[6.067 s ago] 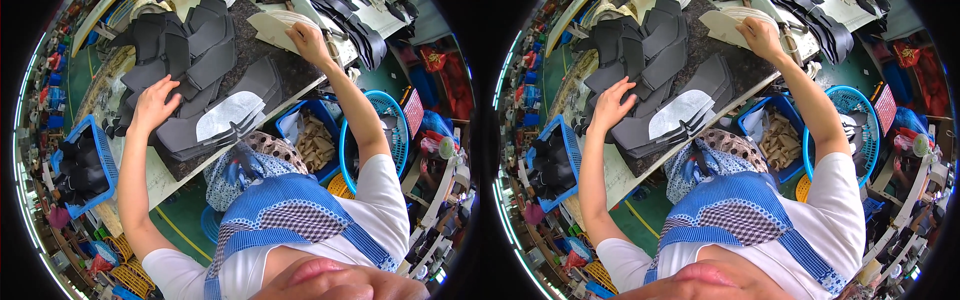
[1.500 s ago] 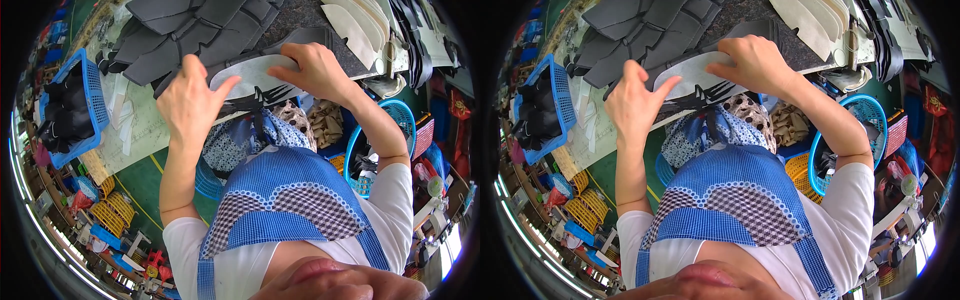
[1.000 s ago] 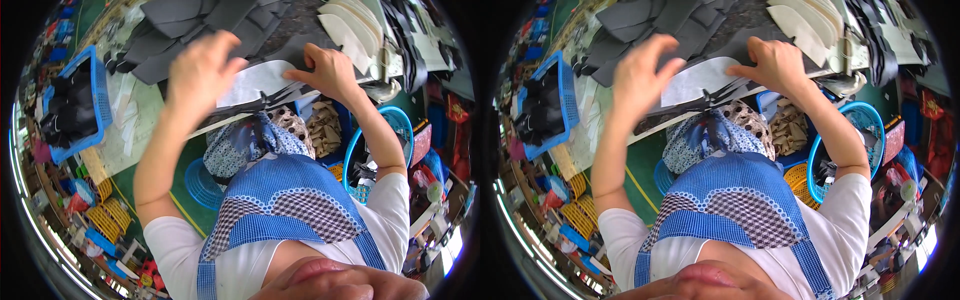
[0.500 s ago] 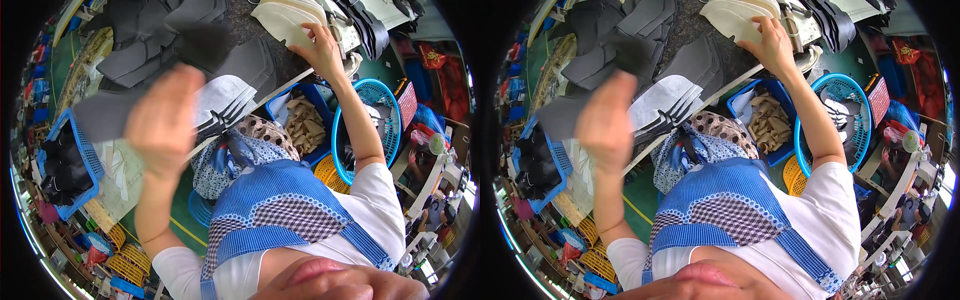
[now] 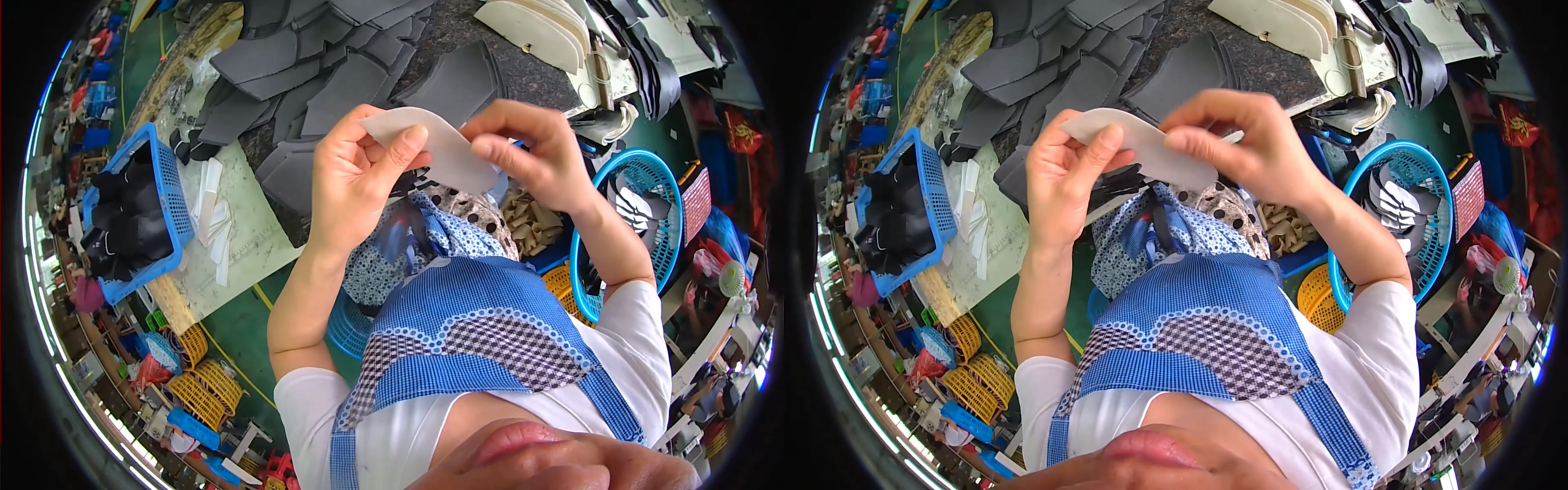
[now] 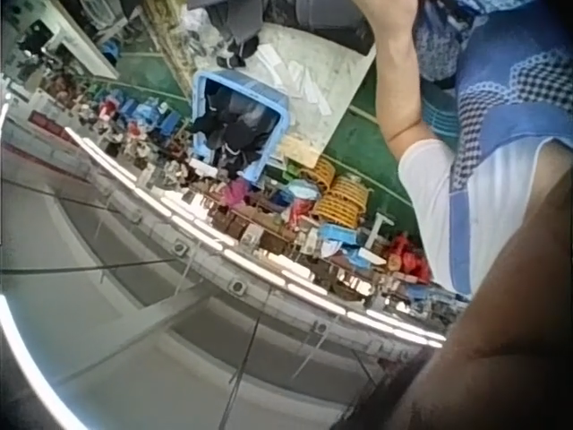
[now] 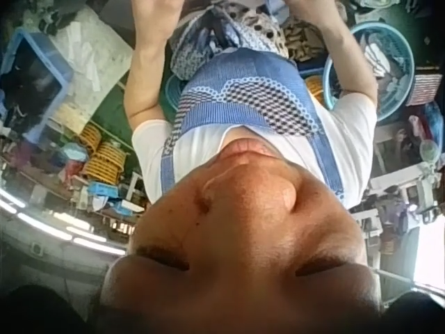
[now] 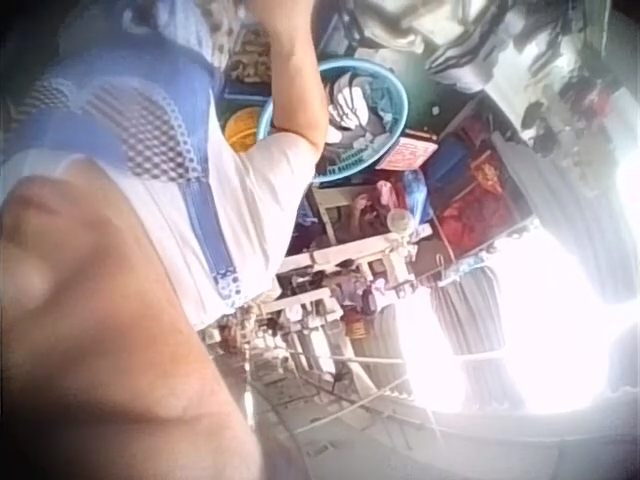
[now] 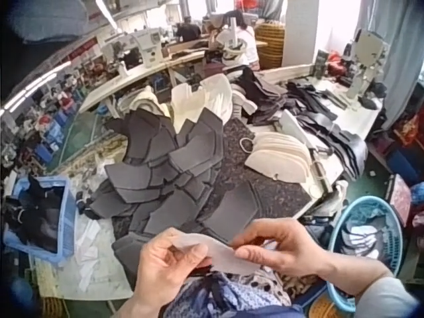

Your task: Preparing shoe upper components by attaching white lining pieces to black upper parts.

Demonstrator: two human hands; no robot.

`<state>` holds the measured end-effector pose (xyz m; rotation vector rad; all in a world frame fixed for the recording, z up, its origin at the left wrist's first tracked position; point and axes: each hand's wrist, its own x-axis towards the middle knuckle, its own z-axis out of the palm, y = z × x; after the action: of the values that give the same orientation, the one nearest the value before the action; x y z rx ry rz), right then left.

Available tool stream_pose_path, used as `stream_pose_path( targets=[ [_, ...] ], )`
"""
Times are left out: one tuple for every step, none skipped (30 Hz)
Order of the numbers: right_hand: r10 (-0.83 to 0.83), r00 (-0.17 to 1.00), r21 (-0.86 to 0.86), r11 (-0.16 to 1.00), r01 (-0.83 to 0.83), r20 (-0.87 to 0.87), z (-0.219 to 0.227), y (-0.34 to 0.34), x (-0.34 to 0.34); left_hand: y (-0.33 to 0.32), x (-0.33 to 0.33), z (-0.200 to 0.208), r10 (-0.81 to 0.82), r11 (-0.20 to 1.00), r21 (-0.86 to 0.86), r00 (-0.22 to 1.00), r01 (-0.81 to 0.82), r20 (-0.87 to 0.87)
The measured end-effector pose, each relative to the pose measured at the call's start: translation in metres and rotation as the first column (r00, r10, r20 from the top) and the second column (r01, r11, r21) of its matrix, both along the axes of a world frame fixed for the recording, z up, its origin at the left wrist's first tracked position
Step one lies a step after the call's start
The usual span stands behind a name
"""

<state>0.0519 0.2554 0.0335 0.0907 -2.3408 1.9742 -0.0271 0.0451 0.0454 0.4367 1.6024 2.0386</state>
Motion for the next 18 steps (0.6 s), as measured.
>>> stream_pose_path(
  targets=[
    [0.017, 0.991, -0.215, 0.977, 0.012, 0.131, -0.001, -0.001, -0.004, 0.001, 0.003, -0.002, 0.000, 1.000, -0.022, 0.999, 0.001, 0.035],
    [0.085, 0.986, -0.274, 0.961, -0.042, 0.147, 0.000, -0.003, -0.009, 0.000, 0.005, -0.006, 0.000, 0.998, -0.056, 0.999, 0.002, 0.036],
    [0.152, 0.976, -0.332, 0.939, -0.092, 0.158, 0.003, -0.004, -0.013, 0.000, 0.008, -0.009, -0.001, 0.998, -0.059, 0.999, 0.003, 0.037],
    [0.151, 0.976, -0.335, 0.938, -0.092, 0.155, 0.004, -0.003, -0.016, -0.001, 0.009, -0.011, -0.002, 0.997, -0.071, 0.999, 0.006, 0.051],
    [0.234, 0.954, -0.285, 0.942, -0.175, 0.187, 0.004, -0.002, -0.019, -0.002, 0.010, -0.012, -0.004, 0.997, -0.081, 0.998, 0.009, 0.065],
    [0.311, 0.924, -0.236, 0.937, -0.259, 0.222, 0.006, -0.001, -0.021, -0.004, 0.007, -0.012, -0.050, 0.992, -0.112, 0.996, 0.058, 0.075],
    [0.314, 0.923, -0.238, 0.936, -0.261, 0.222, 0.010, -0.001, -0.022, -0.007, 0.006, -0.011, -0.048, 0.992, -0.114, 0.996, 0.056, 0.076],
    [0.379, 0.892, -0.190, 0.921, -0.339, 0.246, 0.015, 0.001, -0.022, -0.010, 0.004, -0.009, -0.147, 0.983, -0.084, 0.978, 0.160, 0.147],
    [0.440, 0.856, -0.143, 0.898, -0.416, 0.272, 0.018, 0.001, -0.023, -0.012, 0.003, -0.008, -0.245, 0.964, -0.046, 0.946, 0.261, 0.213],
    [0.443, 0.854, -0.144, 0.896, -0.420, 0.272, 0.021, -0.001, -0.024, -0.015, 0.002, -0.009, -0.330, 0.940, -0.001, 0.911, 0.341, 0.248],
    [0.503, 0.814, -0.219, 0.863, -0.456, 0.289, 0.024, -0.004, -0.024, -0.016, 0.002, -0.010, -0.326, 0.942, -0.003, 0.912, 0.337, 0.249],
    [0.562, 0.771, -0.293, 0.823, -0.486, 0.300, 0.026, -0.008, -0.024, -0.017, 0.002, -0.010, -0.377, 0.925, 0.058, 0.897, 0.374, 0.232],
    [0.611, 0.730, -0.363, 0.784, -0.503, 0.308, 0.028, -0.009, -0.024, -0.016, 0.001, -0.011, -0.437, 0.899, 0.122, 0.875, 0.420, 0.209],
    [0.578, 0.745, -0.422, 0.798, -0.430, 0.333, 0.022, -0.012, -0.021, -0.014, 0.000, -0.010, -0.442, 0.897, 0.123, 0.873, 0.425, 0.207],
    [0.574, 0.748, -0.421, 0.800, -0.426, 0.333, 0.017, -0.013, -0.020, -0.011, 0.001, -0.009, -0.330, 0.944, -0.058, 0.934, 0.326, -0.137],
    [0.566, 0.769, -0.462, 0.790, -0.403, 0.297, 0.012, -0.013, -0.019, -0.008, 0.001, -0.007, -0.232, 0.969, -0.186, 0.846, 0.160, -0.480],
    [0.556, 0.789, -0.503, 0.776, -0.380, 0.262, 0.008, -0.014, -0.017, -0.008, 0.001, -0.004, -0.236, 0.969, -0.186, 0.846, 0.165, -0.479],
    [0.536, 0.807, -0.555, 0.761, -0.335, 0.248, 0.004, -0.018, -0.016, -0.009, 0.000, 0.001, -0.209, 0.975, -0.210, 0.636, 0.075, -0.743]
  ],
)
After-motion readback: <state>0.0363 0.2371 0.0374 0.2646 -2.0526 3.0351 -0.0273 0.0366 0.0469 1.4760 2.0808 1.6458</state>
